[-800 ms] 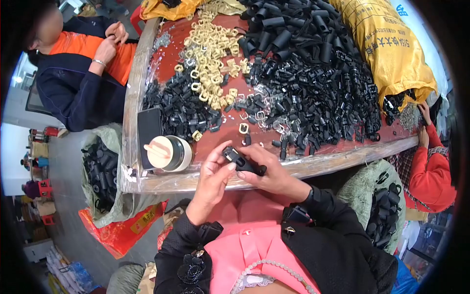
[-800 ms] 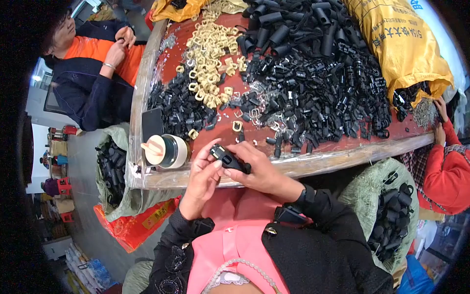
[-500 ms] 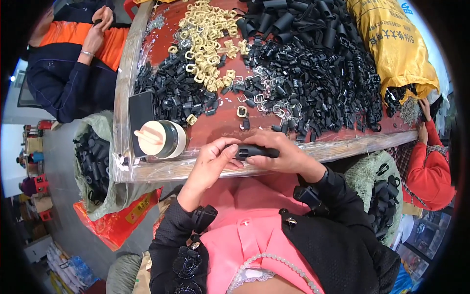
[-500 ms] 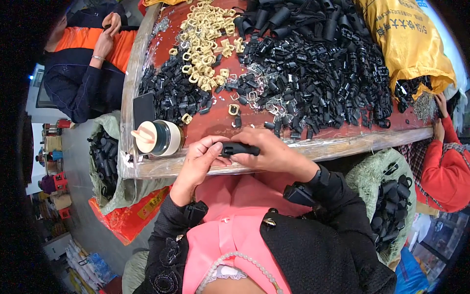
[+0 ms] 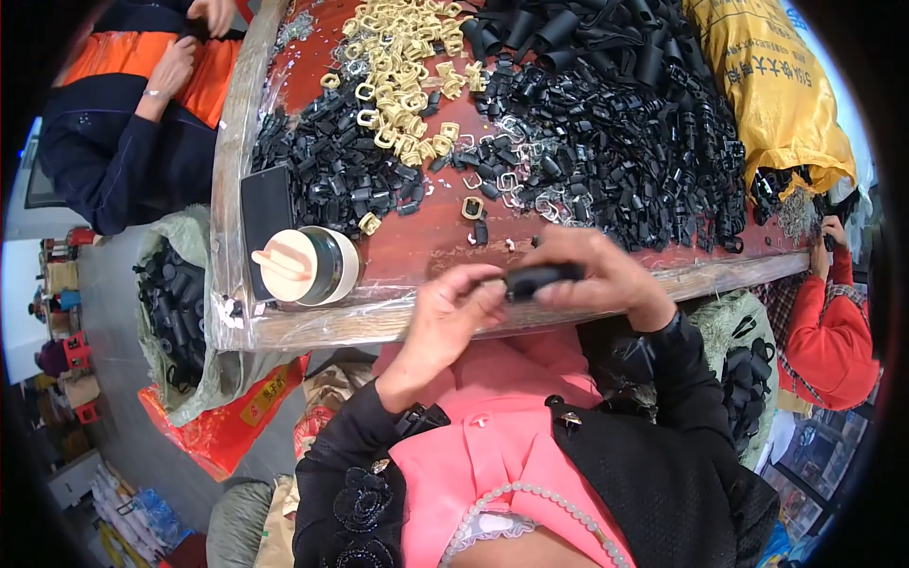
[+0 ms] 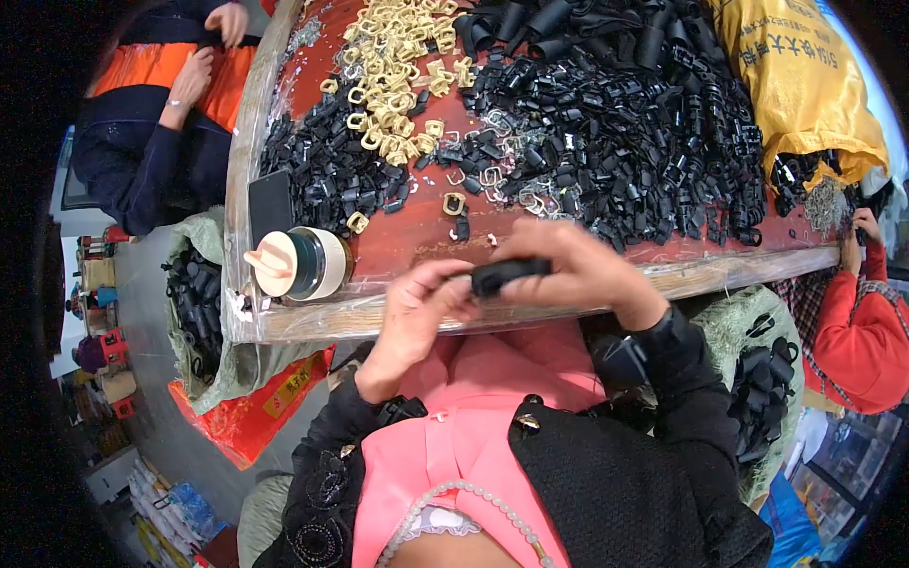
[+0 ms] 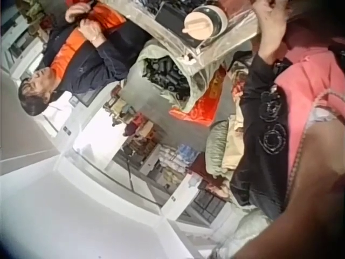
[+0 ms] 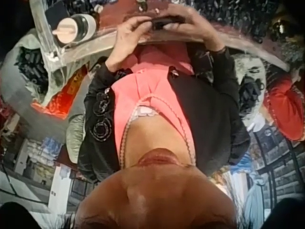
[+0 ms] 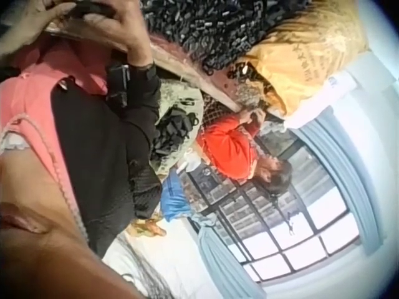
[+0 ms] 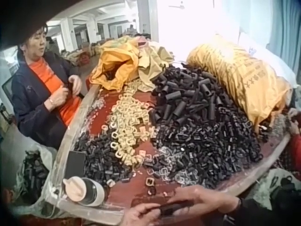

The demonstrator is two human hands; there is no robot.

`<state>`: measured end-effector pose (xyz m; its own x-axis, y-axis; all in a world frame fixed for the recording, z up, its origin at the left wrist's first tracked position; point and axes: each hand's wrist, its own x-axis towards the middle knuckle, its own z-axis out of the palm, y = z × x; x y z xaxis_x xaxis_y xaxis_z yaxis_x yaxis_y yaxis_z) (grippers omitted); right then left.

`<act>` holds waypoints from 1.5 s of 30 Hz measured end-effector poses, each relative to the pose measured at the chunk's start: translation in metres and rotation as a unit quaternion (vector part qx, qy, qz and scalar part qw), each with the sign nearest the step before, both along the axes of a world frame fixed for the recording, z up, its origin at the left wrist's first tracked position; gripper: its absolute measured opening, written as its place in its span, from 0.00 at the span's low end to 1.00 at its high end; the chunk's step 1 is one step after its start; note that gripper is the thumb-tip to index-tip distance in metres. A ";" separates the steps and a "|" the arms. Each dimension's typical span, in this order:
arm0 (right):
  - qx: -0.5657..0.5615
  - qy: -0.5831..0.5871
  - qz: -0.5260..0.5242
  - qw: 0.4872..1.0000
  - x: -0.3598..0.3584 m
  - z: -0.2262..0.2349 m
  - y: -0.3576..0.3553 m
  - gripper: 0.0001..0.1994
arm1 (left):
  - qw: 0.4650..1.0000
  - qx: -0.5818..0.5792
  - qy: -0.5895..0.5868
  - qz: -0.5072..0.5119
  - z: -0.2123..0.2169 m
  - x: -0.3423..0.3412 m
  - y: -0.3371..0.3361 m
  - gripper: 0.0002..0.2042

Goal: Assembling small black plastic components with gold-colored rings at a factory workstation.

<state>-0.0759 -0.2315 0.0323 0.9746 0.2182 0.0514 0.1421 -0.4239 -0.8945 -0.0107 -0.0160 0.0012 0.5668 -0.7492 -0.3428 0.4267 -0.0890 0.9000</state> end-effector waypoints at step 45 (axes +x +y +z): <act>-0.192 -0.336 -0.172 0.906 0.023 -0.029 0.068 0.16 | 0.947 -0.149 0.235 0.162 -0.004 0.011 0.004 0.16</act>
<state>-0.0530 -0.1637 0.0029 0.7656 0.0344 0.6424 0.3992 -0.8084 -0.4326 0.0005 -0.0122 -0.0030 0.6204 -0.6660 -0.4142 0.7477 0.3428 0.5687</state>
